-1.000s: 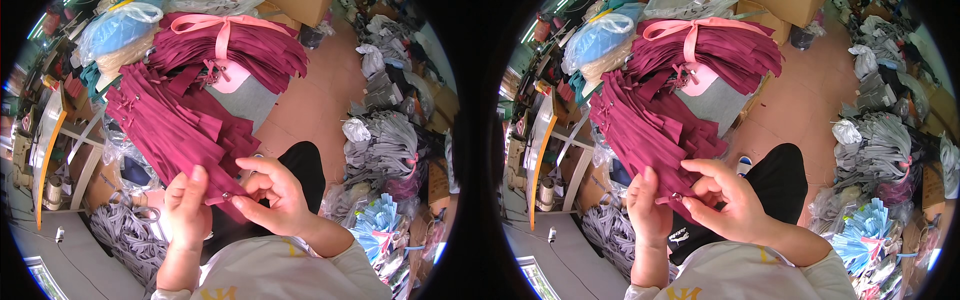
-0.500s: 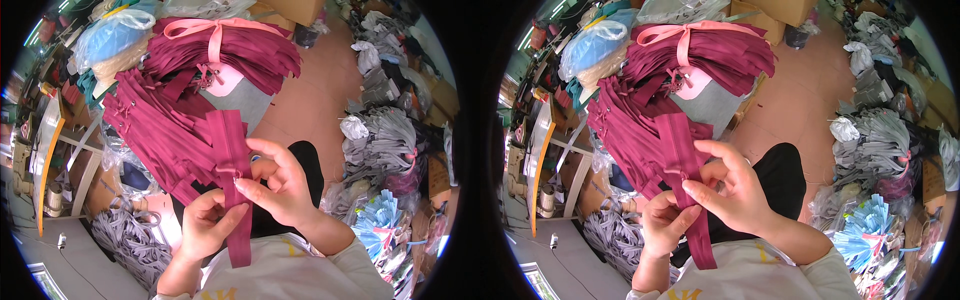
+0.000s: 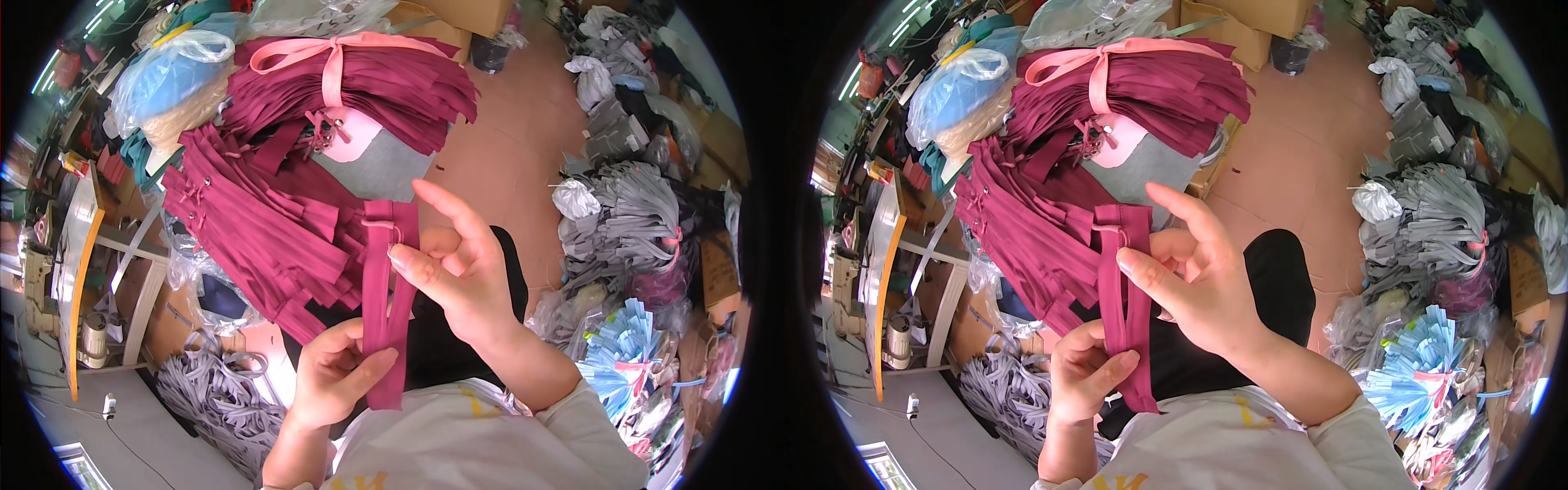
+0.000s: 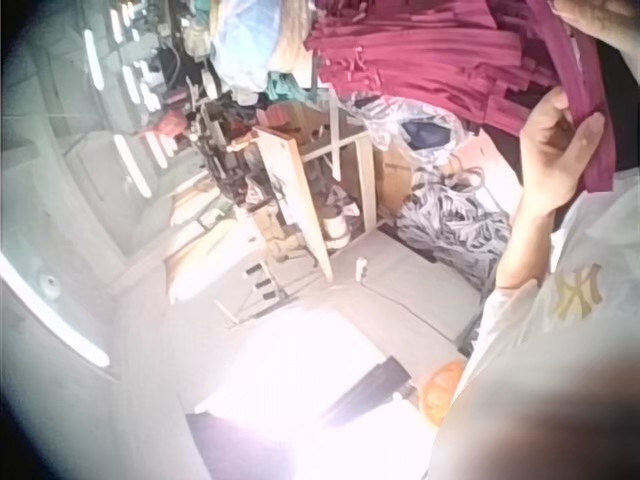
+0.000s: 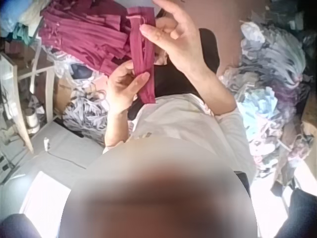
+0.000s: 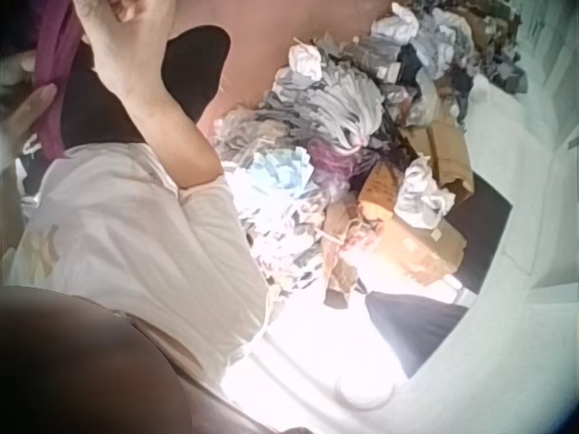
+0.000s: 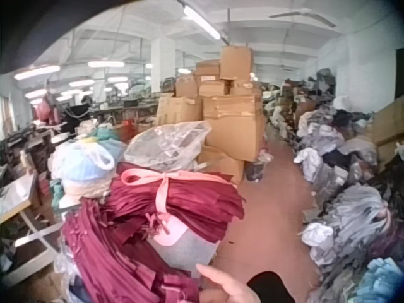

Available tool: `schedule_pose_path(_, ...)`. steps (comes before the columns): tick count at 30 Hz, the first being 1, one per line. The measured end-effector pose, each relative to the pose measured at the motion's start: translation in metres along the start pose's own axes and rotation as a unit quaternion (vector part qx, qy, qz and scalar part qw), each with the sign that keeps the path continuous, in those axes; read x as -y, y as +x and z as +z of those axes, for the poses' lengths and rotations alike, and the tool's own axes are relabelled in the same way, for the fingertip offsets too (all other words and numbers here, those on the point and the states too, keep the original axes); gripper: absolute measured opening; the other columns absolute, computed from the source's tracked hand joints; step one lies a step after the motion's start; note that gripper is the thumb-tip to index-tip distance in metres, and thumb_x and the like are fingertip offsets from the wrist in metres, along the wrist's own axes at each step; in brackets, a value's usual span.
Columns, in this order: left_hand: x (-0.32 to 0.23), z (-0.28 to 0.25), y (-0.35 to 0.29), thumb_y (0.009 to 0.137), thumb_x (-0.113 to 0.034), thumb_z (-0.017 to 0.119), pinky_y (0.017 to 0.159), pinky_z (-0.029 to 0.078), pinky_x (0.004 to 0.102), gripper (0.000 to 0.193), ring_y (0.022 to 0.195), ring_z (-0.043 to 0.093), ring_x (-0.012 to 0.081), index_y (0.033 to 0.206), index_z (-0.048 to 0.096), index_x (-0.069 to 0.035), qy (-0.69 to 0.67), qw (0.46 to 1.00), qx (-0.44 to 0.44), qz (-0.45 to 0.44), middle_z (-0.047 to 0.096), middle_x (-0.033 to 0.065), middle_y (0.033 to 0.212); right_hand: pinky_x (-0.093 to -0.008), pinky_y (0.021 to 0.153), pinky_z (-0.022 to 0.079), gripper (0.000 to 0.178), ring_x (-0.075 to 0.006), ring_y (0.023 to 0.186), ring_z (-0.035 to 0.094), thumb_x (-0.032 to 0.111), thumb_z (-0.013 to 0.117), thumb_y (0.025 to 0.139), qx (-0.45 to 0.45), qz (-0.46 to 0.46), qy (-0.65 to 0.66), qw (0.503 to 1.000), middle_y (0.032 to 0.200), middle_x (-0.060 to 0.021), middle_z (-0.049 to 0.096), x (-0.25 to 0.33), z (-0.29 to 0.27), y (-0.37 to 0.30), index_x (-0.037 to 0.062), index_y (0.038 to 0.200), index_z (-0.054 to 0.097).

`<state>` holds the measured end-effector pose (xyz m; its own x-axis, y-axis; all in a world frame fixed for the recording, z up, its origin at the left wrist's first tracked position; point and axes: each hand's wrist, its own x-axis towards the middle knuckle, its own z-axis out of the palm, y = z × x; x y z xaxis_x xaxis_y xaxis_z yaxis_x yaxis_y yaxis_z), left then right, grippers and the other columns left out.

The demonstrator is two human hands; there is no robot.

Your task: The person is manually assembling metal sliders onto pre-cut zipper tapes in a workshop environment.

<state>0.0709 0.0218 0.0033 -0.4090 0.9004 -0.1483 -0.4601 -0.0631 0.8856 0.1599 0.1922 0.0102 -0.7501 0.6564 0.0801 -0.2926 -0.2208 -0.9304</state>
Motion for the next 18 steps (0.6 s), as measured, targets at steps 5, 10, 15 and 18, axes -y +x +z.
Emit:
schedule_pose_path(5,-0.001,0.003,0.006,0.093,0.005,0.063,0.076,0.048,0.0206,0.027,0.09,0.06,0.0065,0.12,0.061,0.005,-0.023,1.0,-0.01,0.012,0.067,0.0023,0.098,-0.0219,0.07,0.048,0.052,-0.0057,0.081,0.059,0.0,0.067,0.092,-0.013,0.033,0.058,0.998,0.091,-0.0033,0.065,0.001,0.014,-0.002,-0.0032,0.139,0.045)
schedule_pose_path(10,0.008,0.0,0.015,0.093,0.0,0.066,0.07,0.047,0.0197,0.012,0.079,0.058,0.0054,0.105,0.067,0.003,0.074,0.995,-0.039,0.062,0.067,0.0017,0.091,-0.0238,0.076,0.05,0.038,-0.007,0.086,0.06,0.0,0.067,0.092,0.045,0.016,0.011,0.999,0.097,-0.0054,0.066,0.003,0.007,-0.004,-0.0045,0.128,0.055)
schedule_pose_path(15,0.018,-0.006,0.011,0.092,0.0,0.066,0.069,0.049,0.021,0.01,0.076,0.061,0.0071,0.101,0.067,0.003,0.106,0.992,-0.061,0.033,0.069,0.0043,0.089,-0.0272,0.088,0.052,0.031,-0.0123,0.097,0.063,0.001,0.064,0.095,0.031,-0.021,0.015,0.999,0.108,-0.0086,0.065,0.006,0.009,0.0,-0.0046,0.125,0.056)
schedule_pose_path(18,0.03,-0.014,0.012,0.094,-0.002,0.066,0.059,0.042,0.0191,0.008,0.068,0.055,0.0047,0.1,0.068,0.003,0.208,0.975,-0.029,0.073,0.065,0.0001,0.078,-0.0301,0.095,0.052,0.027,-0.017,0.105,0.065,0.001,0.061,0.096,0.034,-0.051,0.053,0.997,0.114,-0.01,0.064,0.003,0.003,0.001,-0.0042,0.122,0.057)
